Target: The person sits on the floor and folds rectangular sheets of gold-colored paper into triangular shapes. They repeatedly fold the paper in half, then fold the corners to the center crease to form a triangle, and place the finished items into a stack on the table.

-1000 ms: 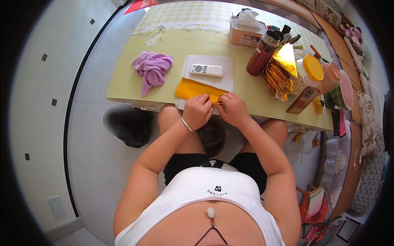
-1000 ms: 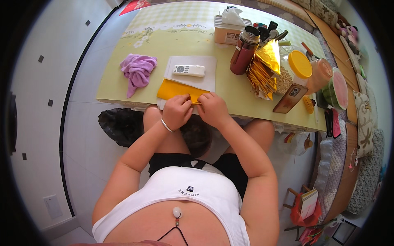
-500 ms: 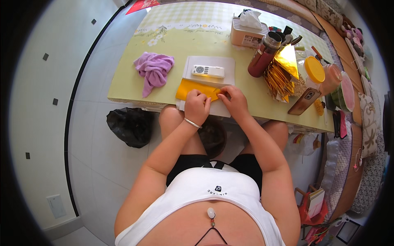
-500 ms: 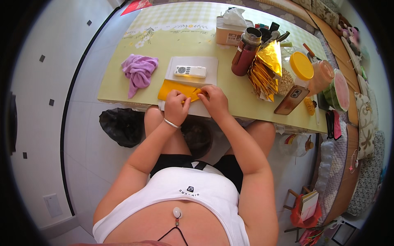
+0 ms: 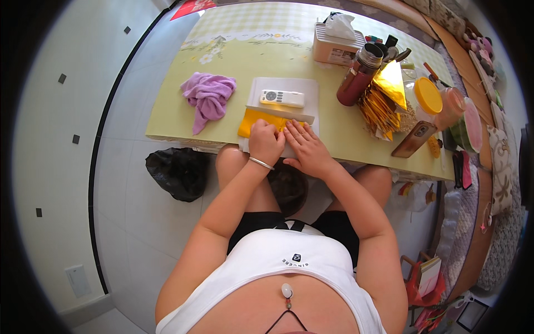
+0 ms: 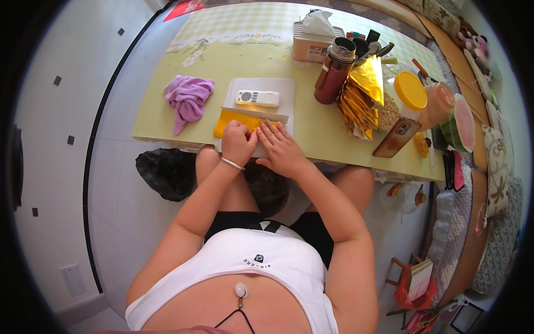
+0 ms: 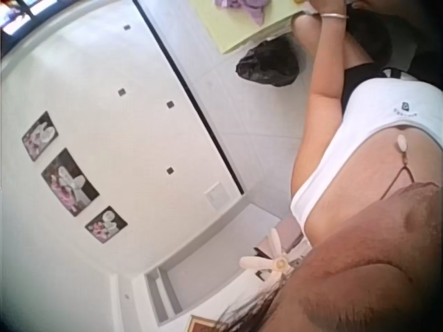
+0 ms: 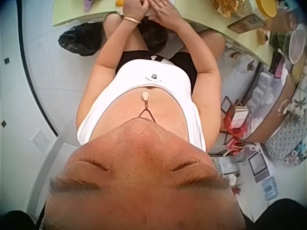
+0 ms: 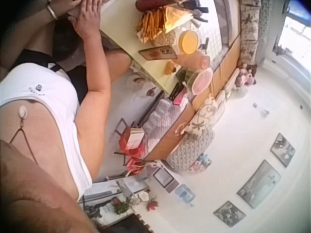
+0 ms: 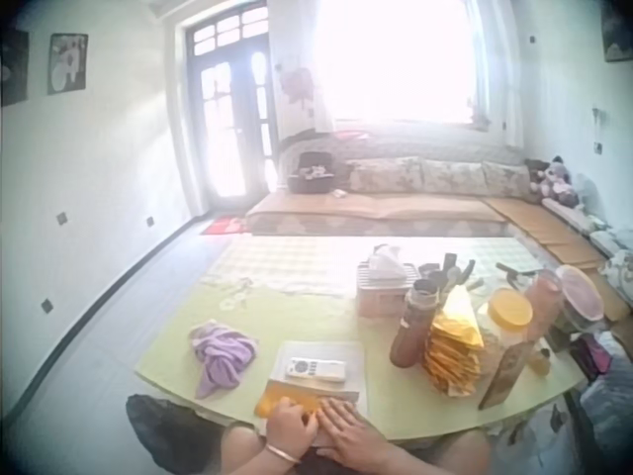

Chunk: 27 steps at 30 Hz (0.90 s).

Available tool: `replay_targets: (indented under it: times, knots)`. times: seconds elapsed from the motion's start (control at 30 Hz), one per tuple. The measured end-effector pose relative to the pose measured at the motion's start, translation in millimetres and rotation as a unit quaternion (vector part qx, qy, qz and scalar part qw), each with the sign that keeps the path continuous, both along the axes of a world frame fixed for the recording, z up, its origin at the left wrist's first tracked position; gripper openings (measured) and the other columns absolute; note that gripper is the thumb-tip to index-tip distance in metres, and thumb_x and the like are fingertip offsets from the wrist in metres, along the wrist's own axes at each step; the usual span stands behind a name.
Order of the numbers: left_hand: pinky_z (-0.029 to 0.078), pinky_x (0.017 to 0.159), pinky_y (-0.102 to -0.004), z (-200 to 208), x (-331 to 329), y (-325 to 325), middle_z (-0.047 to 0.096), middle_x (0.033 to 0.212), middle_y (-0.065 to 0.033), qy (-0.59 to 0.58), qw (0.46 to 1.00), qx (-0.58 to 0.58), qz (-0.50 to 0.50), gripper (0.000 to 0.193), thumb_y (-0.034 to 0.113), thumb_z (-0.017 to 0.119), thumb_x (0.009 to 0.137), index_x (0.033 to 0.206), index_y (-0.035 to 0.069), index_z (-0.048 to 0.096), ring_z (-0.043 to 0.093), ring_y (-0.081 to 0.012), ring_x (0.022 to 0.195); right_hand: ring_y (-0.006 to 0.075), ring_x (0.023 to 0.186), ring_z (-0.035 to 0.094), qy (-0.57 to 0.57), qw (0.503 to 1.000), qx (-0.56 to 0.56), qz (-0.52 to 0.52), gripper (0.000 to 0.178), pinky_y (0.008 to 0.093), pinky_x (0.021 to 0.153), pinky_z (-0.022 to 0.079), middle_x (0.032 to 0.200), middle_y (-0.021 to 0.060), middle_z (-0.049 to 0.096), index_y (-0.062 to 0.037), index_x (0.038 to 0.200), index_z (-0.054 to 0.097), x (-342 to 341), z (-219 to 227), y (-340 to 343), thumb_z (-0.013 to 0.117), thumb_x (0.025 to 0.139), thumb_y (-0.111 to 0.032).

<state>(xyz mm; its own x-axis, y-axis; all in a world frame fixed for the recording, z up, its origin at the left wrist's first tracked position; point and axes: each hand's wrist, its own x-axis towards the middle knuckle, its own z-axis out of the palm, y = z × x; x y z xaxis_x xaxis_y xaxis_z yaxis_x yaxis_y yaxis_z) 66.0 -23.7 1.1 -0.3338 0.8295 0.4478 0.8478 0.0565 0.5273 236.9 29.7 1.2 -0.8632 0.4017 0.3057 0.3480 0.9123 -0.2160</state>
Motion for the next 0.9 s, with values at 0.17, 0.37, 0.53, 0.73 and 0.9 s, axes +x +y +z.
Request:
replay_targets:
  times: [0.17,0.37,0.53,0.73,0.9]
  knots:
    - [0.048,0.074,-0.0432,0,-1,1,0.059,0.077,-0.0145,0.007,1.000,0.002,-0.003,0.019,0.014,0.074,0.076,0.064,0.002,0.066,0.059,-0.0319,0.078,0.0324,0.149,0.029,-0.005,1.000,0.000,0.003,0.082,0.0455,0.124,0.018,0.155,0.0193,0.038,0.0017,0.147,0.040,-2,3,1,0.066,0.088,-0.049]
    - [0.048,0.076,-0.0437,2,0,1,0.059,0.077,-0.0147,-0.005,1.000,-0.011,-0.007,0.021,0.015,0.074,0.077,0.063,0.002,0.065,0.059,-0.0325,0.080,0.0332,0.148,0.030,-0.015,1.000,0.000,-0.008,0.083,0.0460,0.123,0.020,0.156,0.0184,0.038,0.0013,0.147,0.041,-3,-4,4,0.064,0.088,-0.052]
    - [0.048,0.075,-0.0434,4,-2,-4,0.059,0.078,-0.0148,0.011,1.000,-0.012,-0.023,0.021,0.015,0.075,0.077,0.063,0.003,0.065,0.059,-0.0327,0.080,0.0348,0.148,0.029,-0.022,1.000,-0.001,-0.007,0.085,0.0481,0.123,0.019,0.157,0.0194,0.037,0.0000,0.148,0.041,-3,-3,2,0.066,0.086,-0.053]
    - [0.047,0.080,-0.0465,21,-18,-27,0.059,0.083,-0.0143,-0.001,0.992,-0.100,-0.072,0.015,0.015,0.073,0.075,0.068,0.005,0.063,0.057,-0.0338,0.085,0.0390,0.149,0.026,-0.046,0.998,-0.021,0.023,0.079,0.0530,0.121,0.018,0.158,0.0217,0.032,-0.0208,0.150,0.044,0,7,2,0.071,0.083,-0.052]
    - [0.048,0.086,-0.0449,46,-63,-40,0.064,0.096,-0.0134,0.100,0.971,-0.008,-0.217,0.024,0.012,0.075,0.070,0.090,0.003,0.067,0.062,-0.0334,0.093,0.0414,0.148,0.027,-0.032,0.996,-0.047,0.067,0.066,0.0551,0.120,0.020,0.157,0.0231,0.035,-0.0277,0.142,0.055,6,17,7,0.073,0.082,-0.049]
